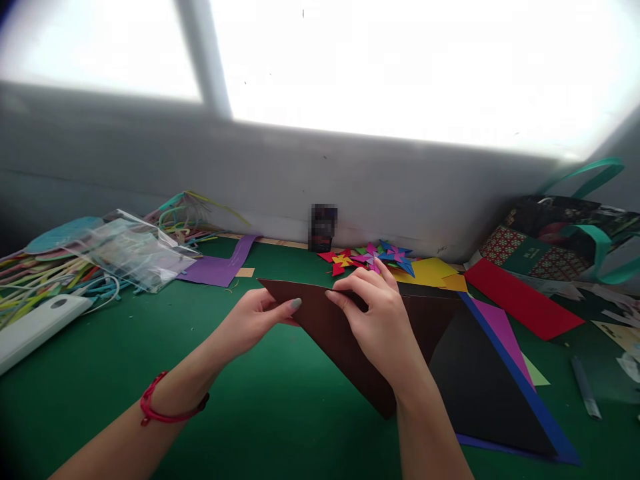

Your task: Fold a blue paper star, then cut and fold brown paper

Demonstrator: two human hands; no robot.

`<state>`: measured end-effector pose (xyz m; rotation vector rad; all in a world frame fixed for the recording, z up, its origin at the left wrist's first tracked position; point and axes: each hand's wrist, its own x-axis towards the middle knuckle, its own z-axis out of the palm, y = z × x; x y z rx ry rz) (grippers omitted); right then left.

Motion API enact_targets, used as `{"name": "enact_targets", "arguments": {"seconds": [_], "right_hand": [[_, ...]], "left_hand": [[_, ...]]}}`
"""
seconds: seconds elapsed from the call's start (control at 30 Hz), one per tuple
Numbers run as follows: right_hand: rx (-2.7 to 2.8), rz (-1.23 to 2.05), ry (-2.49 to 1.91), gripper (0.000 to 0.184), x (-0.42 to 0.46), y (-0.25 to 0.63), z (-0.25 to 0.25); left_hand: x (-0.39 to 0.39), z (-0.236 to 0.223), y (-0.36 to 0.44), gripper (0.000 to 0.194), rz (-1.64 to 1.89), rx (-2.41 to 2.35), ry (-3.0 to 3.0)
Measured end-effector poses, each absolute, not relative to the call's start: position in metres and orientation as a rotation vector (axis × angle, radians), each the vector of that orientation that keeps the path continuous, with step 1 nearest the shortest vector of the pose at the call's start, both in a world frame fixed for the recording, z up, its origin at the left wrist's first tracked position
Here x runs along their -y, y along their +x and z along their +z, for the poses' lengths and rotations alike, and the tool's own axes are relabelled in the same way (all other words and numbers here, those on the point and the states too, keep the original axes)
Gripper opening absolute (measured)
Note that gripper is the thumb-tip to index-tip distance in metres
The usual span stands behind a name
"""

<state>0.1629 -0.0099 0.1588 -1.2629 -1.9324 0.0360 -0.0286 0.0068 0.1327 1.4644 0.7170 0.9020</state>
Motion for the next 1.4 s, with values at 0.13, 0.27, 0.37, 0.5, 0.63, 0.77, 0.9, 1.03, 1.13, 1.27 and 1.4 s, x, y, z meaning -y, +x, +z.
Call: {"name": "enact_targets", "arguments": {"seconds": [0.13,0.27,0.37,0.5,0.63,0.77,0.9,1.03,1.13,1.27,1.4], "right_hand": [[1.934,0.031,-1.248,0.008,0.0089,0.1633,0.1574],[1.938,0.032,-1.252,0.008,0.0077,0.1636,0.1562],[1.944,0.034,-1.25,0.008,0.0074,0.1634,0.1558],[1.947,0.036,-1.251,0.009,0.0076,0.1632,0.1556],[1.945,0.048,-1.269,0.009,0.0077,0.1634,0.1557],[1.943,0.059,-1.278,0.009,0.0078,0.1632,0.1562],[1.939,0.046,-1.265,0.007,0.0082,0.1613,0.1559],[1.951,-0.02,-1.237,0.023,0.0083,0.1597,0.1542],[1.989,-0.057,-1.196,0.027,0.0074,0.1608,0.1522],[2.028,-0.078,-1.185,0.028,0.0059,0.164,0.1503],[2.039,-0.068,-1.177,0.028,0.0056,0.1651,0.1506]], "left_hand": [[-0.007,0.1311,-0.0279,0.032,0.929,-0.712,1.479],[-0.0074,0.1305,-0.0279,0.032,0.934,-0.726,1.49],[-0.0075,0.1298,-0.0275,0.032,0.946,-0.741,1.487],[-0.0075,0.1292,-0.0267,0.032,0.957,-0.759,1.488],[-0.0071,0.1291,-0.0262,0.031,0.971,-0.751,1.493],[-0.0067,0.1287,-0.0259,0.03,0.983,-0.751,1.491],[-0.0065,0.129,-0.0259,0.031,0.979,-0.762,1.495],[-0.0069,0.13,-0.0258,0.032,0.992,-0.771,1.476],[-0.0073,0.1301,-0.0257,0.032,1.001,-0.766,1.459],[-0.0068,0.1297,-0.0259,0.031,1.001,-0.747,1.437],[-0.0053,0.1299,-0.0262,0.029,1.006,-0.741,1.424]]}}
